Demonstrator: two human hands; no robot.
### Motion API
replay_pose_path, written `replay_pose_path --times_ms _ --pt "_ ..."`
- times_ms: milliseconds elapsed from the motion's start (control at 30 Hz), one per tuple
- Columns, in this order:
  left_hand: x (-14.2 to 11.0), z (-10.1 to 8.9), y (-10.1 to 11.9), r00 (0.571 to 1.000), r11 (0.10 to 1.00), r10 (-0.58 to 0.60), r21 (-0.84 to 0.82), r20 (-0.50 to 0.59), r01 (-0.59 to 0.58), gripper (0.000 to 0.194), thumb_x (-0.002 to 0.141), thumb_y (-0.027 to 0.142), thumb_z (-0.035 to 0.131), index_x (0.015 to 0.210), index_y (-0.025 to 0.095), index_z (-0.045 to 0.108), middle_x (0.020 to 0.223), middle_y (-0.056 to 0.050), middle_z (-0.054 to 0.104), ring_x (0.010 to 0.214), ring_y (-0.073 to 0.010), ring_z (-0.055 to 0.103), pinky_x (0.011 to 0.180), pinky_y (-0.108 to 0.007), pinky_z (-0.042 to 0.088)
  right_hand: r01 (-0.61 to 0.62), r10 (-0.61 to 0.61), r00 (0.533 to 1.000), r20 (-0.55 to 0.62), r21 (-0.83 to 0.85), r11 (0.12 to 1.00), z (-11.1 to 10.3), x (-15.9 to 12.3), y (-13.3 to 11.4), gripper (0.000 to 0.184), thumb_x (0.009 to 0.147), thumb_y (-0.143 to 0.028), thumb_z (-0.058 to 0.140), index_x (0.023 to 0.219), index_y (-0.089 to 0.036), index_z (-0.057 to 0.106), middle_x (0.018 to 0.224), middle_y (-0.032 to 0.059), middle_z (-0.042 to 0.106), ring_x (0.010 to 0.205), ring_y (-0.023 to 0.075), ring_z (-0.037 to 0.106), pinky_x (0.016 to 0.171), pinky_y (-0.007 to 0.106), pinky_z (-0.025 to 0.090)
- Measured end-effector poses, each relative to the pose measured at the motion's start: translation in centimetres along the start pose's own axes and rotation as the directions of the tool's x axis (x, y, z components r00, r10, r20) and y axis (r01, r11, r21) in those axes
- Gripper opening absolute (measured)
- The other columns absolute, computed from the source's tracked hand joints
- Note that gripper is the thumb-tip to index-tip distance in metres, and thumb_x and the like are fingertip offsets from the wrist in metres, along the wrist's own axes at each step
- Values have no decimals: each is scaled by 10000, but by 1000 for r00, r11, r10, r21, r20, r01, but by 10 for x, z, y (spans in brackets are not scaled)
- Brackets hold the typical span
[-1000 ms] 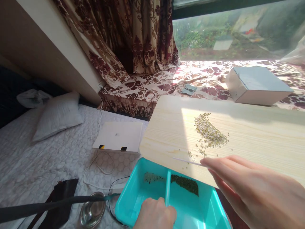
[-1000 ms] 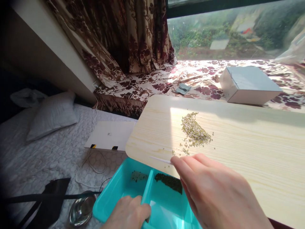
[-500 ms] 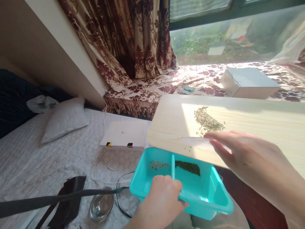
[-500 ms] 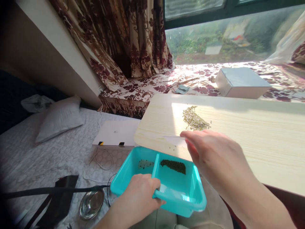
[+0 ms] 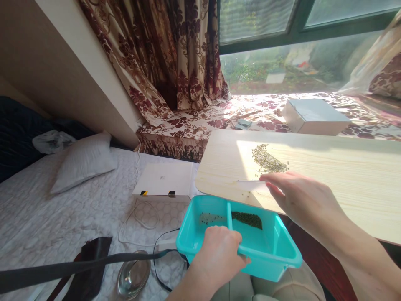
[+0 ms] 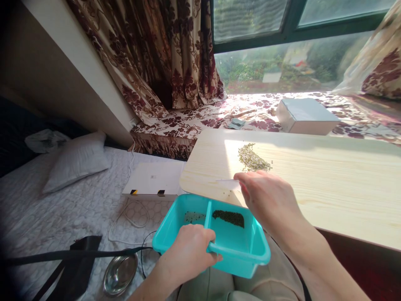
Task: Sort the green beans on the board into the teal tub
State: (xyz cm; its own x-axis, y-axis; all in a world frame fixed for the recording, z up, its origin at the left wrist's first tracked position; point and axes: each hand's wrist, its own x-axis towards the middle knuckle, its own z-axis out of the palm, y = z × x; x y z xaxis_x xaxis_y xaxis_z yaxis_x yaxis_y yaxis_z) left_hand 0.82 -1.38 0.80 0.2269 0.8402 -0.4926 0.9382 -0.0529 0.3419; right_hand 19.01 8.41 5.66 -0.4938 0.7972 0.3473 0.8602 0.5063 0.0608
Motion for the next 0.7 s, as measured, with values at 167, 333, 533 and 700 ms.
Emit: replay_pose_path --times_ms 167,333,533,700 --pt "2 0 0 1000 1000 3 3 -10 -3 281 814 503 709 812 221 704 870 -70 738 902 -305 684 693 -321 455 42 -42 999 -12 92 995 -5 -4 2 297 872 -214 446 888 -270 738 749 27 748 592 186 636 472 267 339" --pt "4 2 0 1000 1000 11 12 -29 -10 286 805 505 719 797 221 699 852 -63 737 888 -304 685 665 -318 435 24 -22 999 -26 91 996 -3 -6 6 276 872 -218 468 910 -261 738 783 31 760 618 191 658 467 265 357" --pt "2 -1 2 1000 1000 -5 20 -25 6 274 809 494 725 776 223 694 830 -47 737 863 -285 692 628 -310 404 84 -77 994 -71 102 991 -3 -12 6 293 884 -202 447 904 -258 734 779 29 759 625 186 658 478 264 372" --pt "2 -2 2 1000 1000 -6 12 -27 7 268 806 492 725 779 227 698 845 -49 739 877 -282 690 636 -305 405 57 -45 994 -102 111 992 -1 -9 2 295 899 -225 441 928 -255 732 695 26 722 572 176 629 458 257 354"
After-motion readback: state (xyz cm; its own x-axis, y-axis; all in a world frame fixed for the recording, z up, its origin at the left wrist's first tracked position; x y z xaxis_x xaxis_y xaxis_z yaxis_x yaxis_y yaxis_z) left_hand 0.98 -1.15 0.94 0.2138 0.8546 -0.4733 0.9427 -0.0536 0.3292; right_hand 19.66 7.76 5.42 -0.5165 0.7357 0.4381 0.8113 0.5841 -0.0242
